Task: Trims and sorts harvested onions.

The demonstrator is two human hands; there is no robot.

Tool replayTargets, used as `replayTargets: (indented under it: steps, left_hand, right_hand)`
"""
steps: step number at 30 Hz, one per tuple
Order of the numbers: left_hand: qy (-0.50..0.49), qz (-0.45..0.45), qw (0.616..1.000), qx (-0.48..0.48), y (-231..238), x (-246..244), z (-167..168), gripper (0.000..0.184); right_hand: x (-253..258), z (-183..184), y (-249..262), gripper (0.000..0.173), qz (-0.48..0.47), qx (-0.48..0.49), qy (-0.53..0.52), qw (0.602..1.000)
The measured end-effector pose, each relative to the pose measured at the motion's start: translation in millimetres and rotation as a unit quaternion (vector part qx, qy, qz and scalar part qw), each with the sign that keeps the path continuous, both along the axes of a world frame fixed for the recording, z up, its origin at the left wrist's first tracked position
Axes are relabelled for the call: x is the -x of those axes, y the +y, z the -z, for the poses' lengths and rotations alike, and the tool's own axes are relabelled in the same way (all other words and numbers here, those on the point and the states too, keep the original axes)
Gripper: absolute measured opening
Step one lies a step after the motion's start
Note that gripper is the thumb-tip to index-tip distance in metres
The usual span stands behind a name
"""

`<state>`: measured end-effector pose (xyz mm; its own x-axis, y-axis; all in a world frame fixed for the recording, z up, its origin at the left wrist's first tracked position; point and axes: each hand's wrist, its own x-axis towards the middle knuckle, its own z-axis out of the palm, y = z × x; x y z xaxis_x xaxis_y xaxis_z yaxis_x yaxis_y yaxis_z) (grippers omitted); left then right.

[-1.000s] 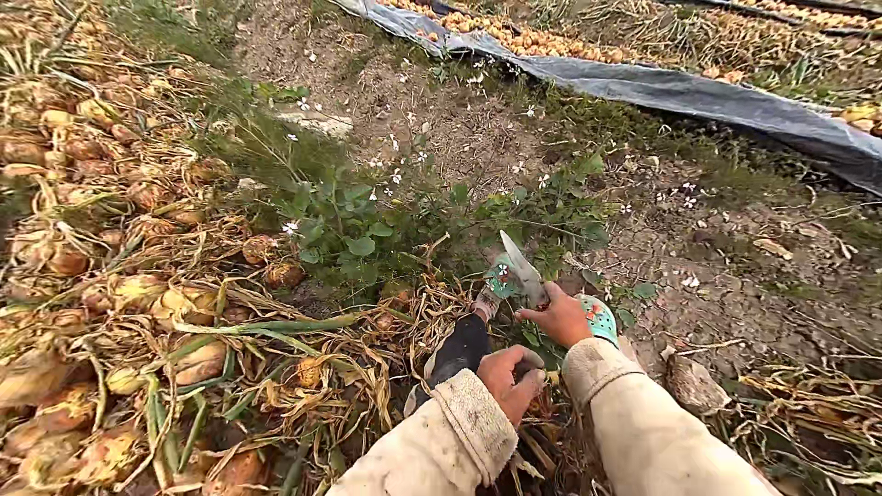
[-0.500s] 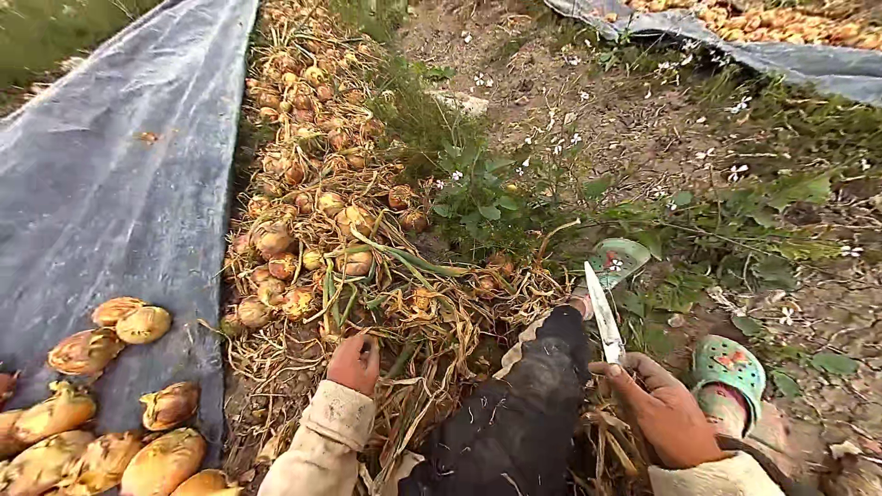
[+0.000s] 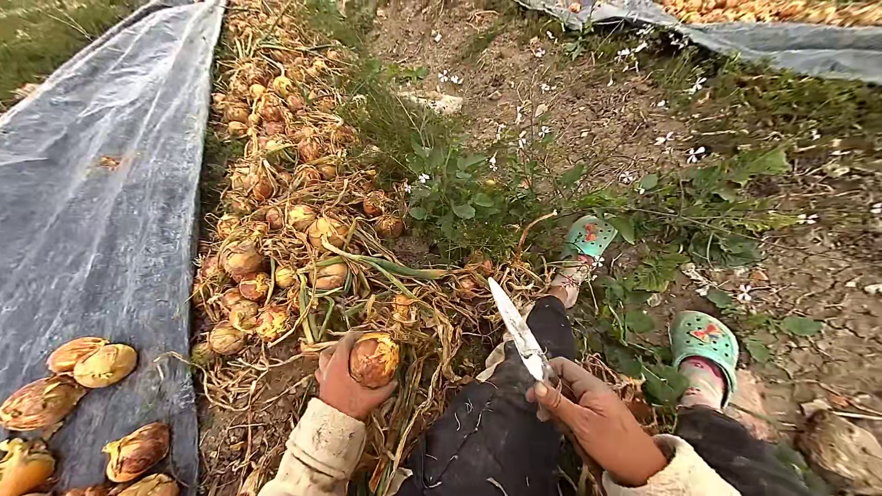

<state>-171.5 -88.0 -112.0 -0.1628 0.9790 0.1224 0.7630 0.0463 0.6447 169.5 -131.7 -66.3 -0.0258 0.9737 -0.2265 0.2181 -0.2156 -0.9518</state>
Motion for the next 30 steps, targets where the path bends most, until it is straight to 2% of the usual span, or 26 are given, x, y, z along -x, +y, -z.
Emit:
replayTargets:
  steps: [2,3,6,8,10,12,15,18,21,25,28,30]
  left_hand:
    - [-0.061,0.128,0.984,-0.108,5,-24,-22,0.107]
    - [-0.112,0.197,0.965,-0.131,10,-38,-32,0.105]
    - [-0.226,0.363,0.899,-0.092,21,-79,-54,0.102]
    - [-0.232,0.435,0.869,-0.05,27,-95,-58,0.1]
    - [-0.196,0.471,0.859,-0.034,32,-104,-60,0.1]
    - [-0.135,0.486,0.863,-0.034,35,-110,-67,0.098]
    - [-0.036,0.507,0.858,-0.074,42,-117,-84,0.089]
    - [0.031,0.524,0.839,-0.145,55,-123,-99,0.086]
    - [0.058,0.517,0.828,-0.21,63,-134,-104,0.085]
    - [0.091,0.42,0.859,-0.277,56,-157,-88,0.085]
    - [0.109,0.336,0.876,-0.329,61,-170,-73,0.083]
    - [0.062,0.272,0.923,-0.266,74,-171,-80,0.091]
  right_hand:
    - [13,-11,7,0.045,-0.028,-0.007,0.0,1.0]
    - [18,-17,10,0.053,-0.031,-0.021,-0.004,0.999]
    - [27,-31,11,0.072,-0.013,-0.109,-0.038,0.993]
    - [26,-30,7,0.074,0.01,-0.193,-0.078,0.978]
    - [19,-27,1,0.069,0.026,-0.241,-0.118,0.963]
    - [13,-24,-6,0.064,0.028,-0.24,-0.132,0.961]
    - [11,-15,-10,0.058,0.035,-0.233,-0.081,0.968]
    - [11,-16,-5,0.05,0.042,-0.214,0.016,0.976]
    - [10,-24,0,0.027,0.071,-0.176,0.142,0.972]
    - [2,-28,6,0.019,0.129,-0.104,0.173,0.971]
    - [2,-31,4,0.03,0.13,-0.018,0.181,0.975]
    - [7,-31,-3,0.036,0.109,0.012,0.174,0.979]
